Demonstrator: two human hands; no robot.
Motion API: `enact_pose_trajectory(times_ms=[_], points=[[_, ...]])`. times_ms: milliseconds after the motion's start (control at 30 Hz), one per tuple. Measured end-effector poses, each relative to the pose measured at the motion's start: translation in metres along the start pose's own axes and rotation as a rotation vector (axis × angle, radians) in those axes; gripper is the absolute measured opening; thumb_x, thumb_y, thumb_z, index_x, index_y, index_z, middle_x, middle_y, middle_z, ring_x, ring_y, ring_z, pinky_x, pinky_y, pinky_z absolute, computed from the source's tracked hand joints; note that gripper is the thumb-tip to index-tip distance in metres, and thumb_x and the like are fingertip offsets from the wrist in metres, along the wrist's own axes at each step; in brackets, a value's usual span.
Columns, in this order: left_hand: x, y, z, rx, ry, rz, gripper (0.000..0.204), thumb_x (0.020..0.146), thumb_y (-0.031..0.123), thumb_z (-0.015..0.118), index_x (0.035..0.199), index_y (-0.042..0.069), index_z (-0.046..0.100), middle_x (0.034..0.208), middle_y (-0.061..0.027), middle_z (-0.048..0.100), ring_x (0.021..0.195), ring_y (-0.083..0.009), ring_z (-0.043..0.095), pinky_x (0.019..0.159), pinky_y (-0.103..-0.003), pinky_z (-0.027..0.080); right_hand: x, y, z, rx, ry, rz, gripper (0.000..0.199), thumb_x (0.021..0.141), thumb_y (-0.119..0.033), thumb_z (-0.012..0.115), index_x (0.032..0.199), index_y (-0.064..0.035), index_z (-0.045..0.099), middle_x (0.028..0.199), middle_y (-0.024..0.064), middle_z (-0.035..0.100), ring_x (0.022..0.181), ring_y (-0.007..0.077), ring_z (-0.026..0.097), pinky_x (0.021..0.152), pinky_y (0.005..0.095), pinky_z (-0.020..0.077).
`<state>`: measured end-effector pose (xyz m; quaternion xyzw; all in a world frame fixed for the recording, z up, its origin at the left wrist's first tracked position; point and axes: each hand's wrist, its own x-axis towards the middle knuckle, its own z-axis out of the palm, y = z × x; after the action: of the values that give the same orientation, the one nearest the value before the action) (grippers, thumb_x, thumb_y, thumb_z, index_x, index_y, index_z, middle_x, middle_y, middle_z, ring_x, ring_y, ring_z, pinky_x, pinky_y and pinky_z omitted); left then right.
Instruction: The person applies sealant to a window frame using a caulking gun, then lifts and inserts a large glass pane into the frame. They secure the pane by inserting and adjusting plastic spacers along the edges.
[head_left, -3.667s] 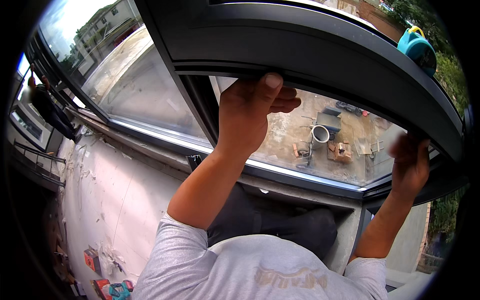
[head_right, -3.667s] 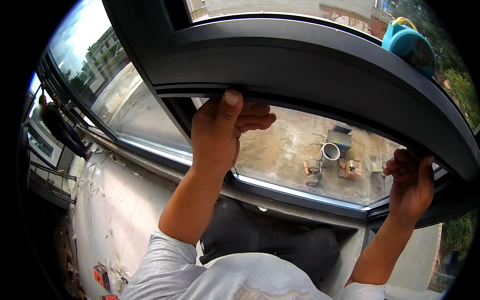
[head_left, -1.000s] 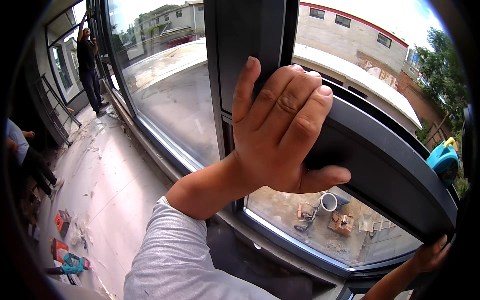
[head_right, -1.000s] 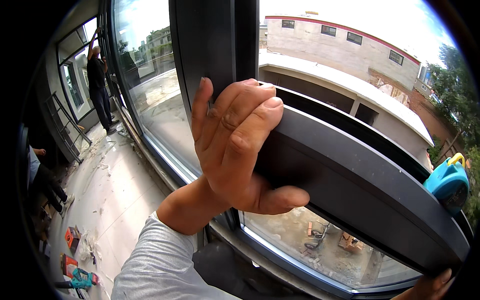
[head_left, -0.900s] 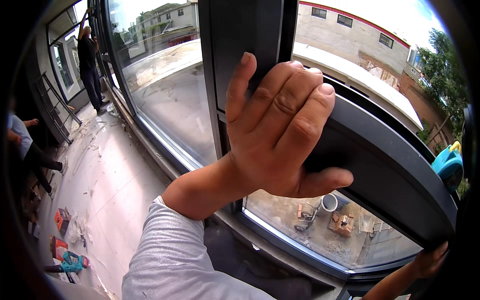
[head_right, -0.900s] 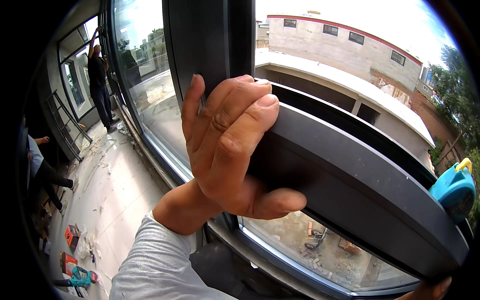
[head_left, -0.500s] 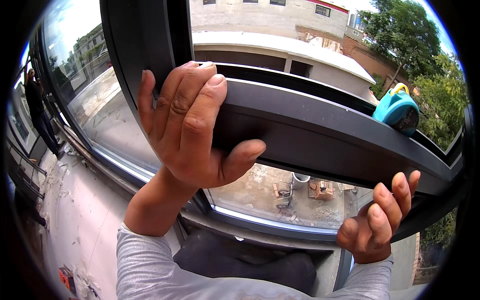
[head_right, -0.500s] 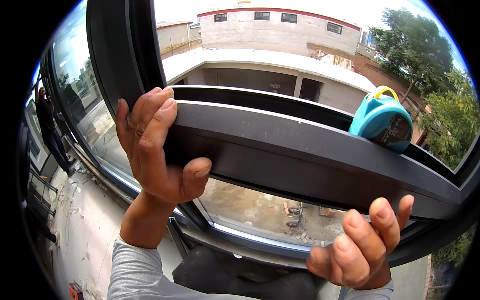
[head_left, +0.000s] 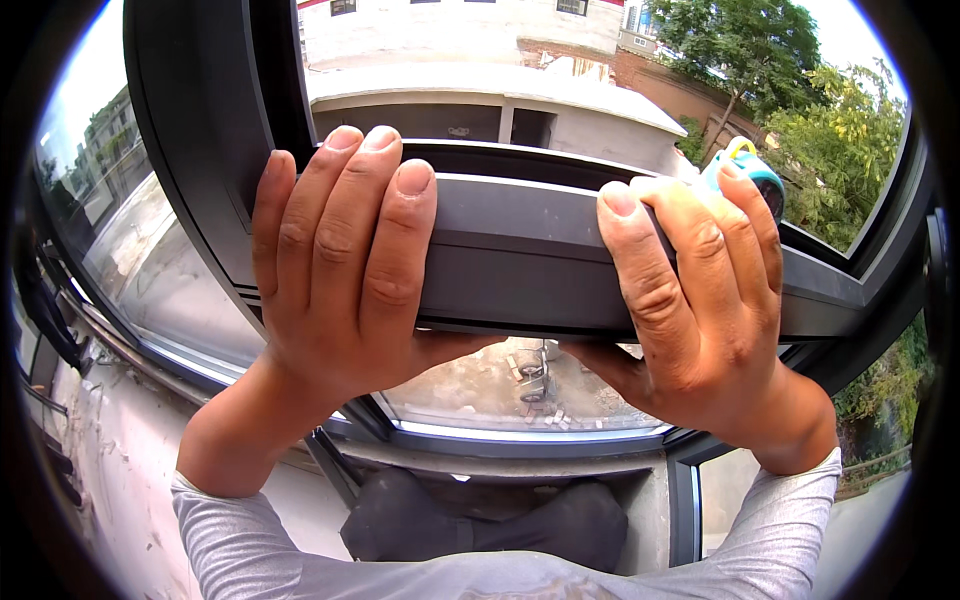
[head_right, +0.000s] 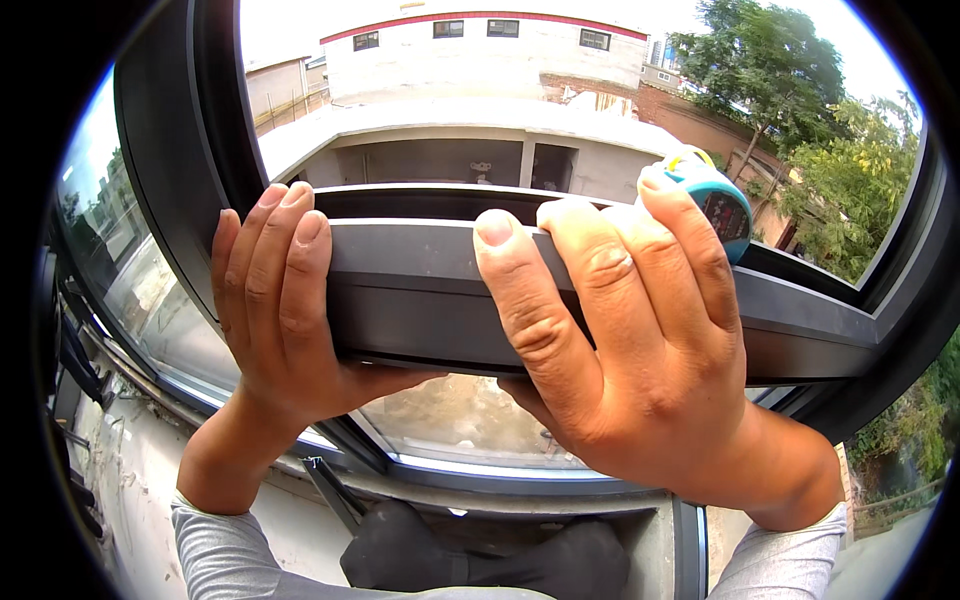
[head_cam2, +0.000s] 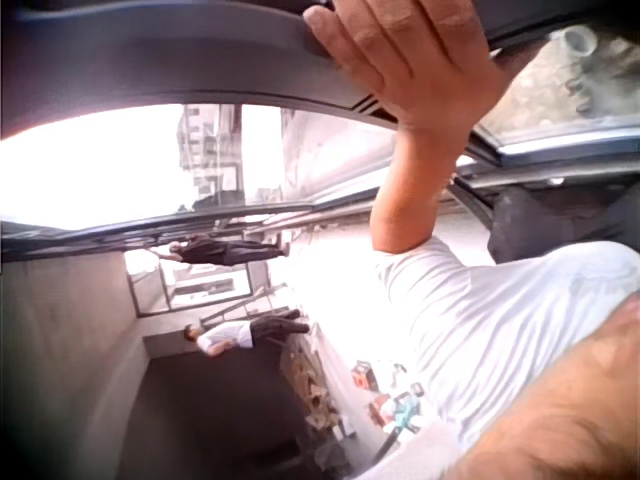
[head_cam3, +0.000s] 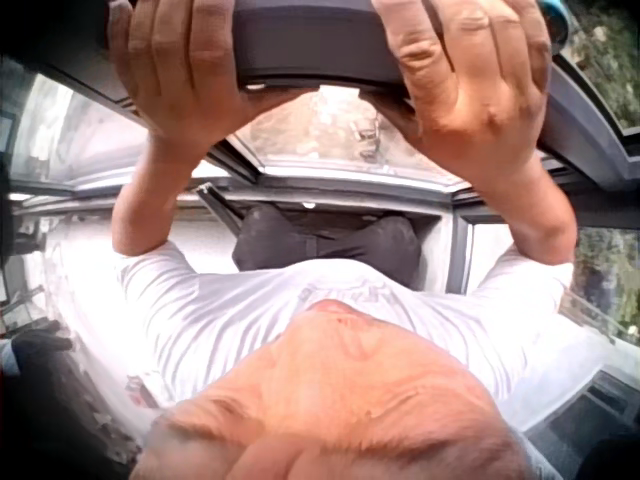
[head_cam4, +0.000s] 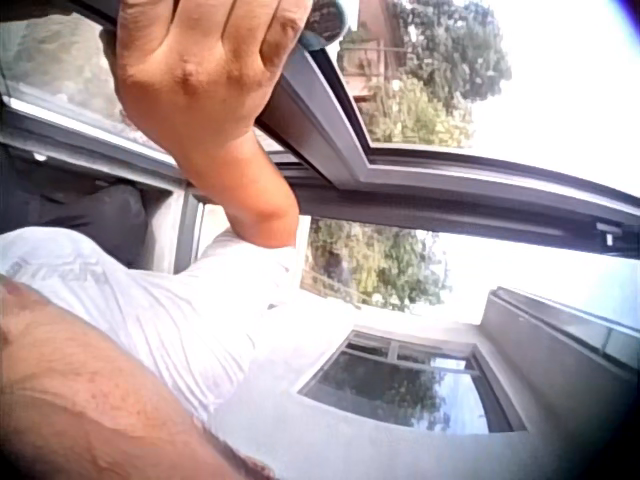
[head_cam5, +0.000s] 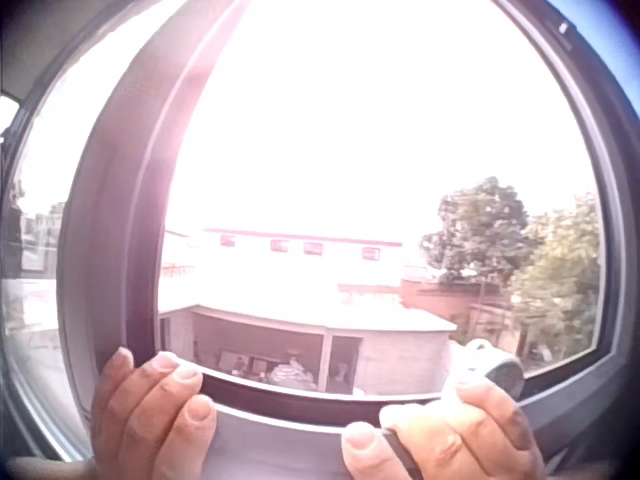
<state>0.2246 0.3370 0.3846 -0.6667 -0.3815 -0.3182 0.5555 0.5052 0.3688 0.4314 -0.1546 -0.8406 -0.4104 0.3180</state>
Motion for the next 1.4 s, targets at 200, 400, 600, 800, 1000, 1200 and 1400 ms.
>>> enact_pose_trajectory(times_ms=[200,400,600,800,1000,1200,1400], points=[[0.013,-0.008,-0.01,-0.142,-0.037,0.027,0.111,0.067,0.079,0.08,0.139,0.0,0.048,0.122,-0.022,0.06,0.109,-0.0379,0.062,0.097,-0.053,0.05,0.0,-0.001,-0.007,0.021,-0.064,0.005,0.087,0.072,-0.033,0.088,0.143,0.0053,0.056,0.119,0.0244,0.066,0.107,0.0395,0.066,0.112,0.0623,0.0386],[0.019,-0.018,-0.016,-0.298,-0.023,0.044,0.113,0.054,0.074,0.088,0.134,0.002,0.053,0.121,-0.0179,0.062,0.108,-0.0356,0.063,0.095,-0.051,0.051,-0.004,-0.005,0.005,0.05,0.074,0.021,0.082,0.069,-0.032,0.087,0.139,0.0021,0.062,0.118,0.024,0.066,0.107,0.0389,0.066,0.113,0.0604,0.0395],[0.042,0.007,-0.017,-0.172,-0.162,0.01,0.112,0.058,0.074,0.086,0.139,0.003,0.056,0.121,-0.0167,0.063,0.111,-0.0354,0.061,0.098,-0.052,0.047,-0.01,-0.003,0.017,0.015,0.214,0.06,0.055,0.082,-0.03,0.073,0.132,-0.0059,0.068,0.115,0.0199,0.069,0.106,0.0325,0.068,0.118,0.061,0.0367],[0.043,0.007,-0.024,-0.163,-0.214,-0.036,0.117,0.051,0.066,0.093,0.142,0.005,0.054,0.127,-0.0163,0.063,0.118,-0.0359,0.061,0.108,-0.055,0.045,-0.064,0.005,0.012,-0.04,0.348,0.256,0.045,0.098,-0.045,0.06,0.13,-0.0132,0.068,0.135,0.017,0.067,0.133,0.0347,0.059,0.124,0.0669,0.0181],[0.035,0.01,-0.011,-0.144,-0.264,-0.084,0.123,0.045,0.055,0.099,0.148,0.009,0.052,0.133,-0.0182,0.061,0.127,-0.0389,0.056,0.114,-0.056,0.042,-0.138,0.072,-0.009,-0.355,0.443,0.623,0.075,0.106,-0.058,0.038,0.124,0.0085,0.067,0.129,0.025,0.067,0.129,0.0399,0.058,0.123,0.0547,0.018],[0.037,0.004,-0.029,-0.079,-0.286,-0.061,0.109,0.058,0.059,0.092,0.144,0.007,0.052,0.127,-0.0194,0.059,0.122,-0.0389,0.056,0.104,-0.056,0.043,-0.135,0.07,-0.003,-0.233,0.66,0.591,0.075,0.104,-0.062,0.038,0.106,0.0043,0.073,0.111,0.0199,0.074,0.115,0.0371,0.068,0.119,0.0496,0.0292],[0.07,0.029,-0.019,-0.164,-0.079,0.069,0.07,0.082,0.064,0.079,0.117,0.004,0.069,0.098,-0.0139,0.067,0.089,-0.0355,0.064,0.077,-0.05,0.051,-0.144,0.078,-0.003,-0.259,0.718,0.561,0.063,0.1,-0.057,0.048,0.101,0.0004,0.073,0.105,0.0173,0.076,0.108,0.0363,0.069,0.115,0.0494,0.0333]])
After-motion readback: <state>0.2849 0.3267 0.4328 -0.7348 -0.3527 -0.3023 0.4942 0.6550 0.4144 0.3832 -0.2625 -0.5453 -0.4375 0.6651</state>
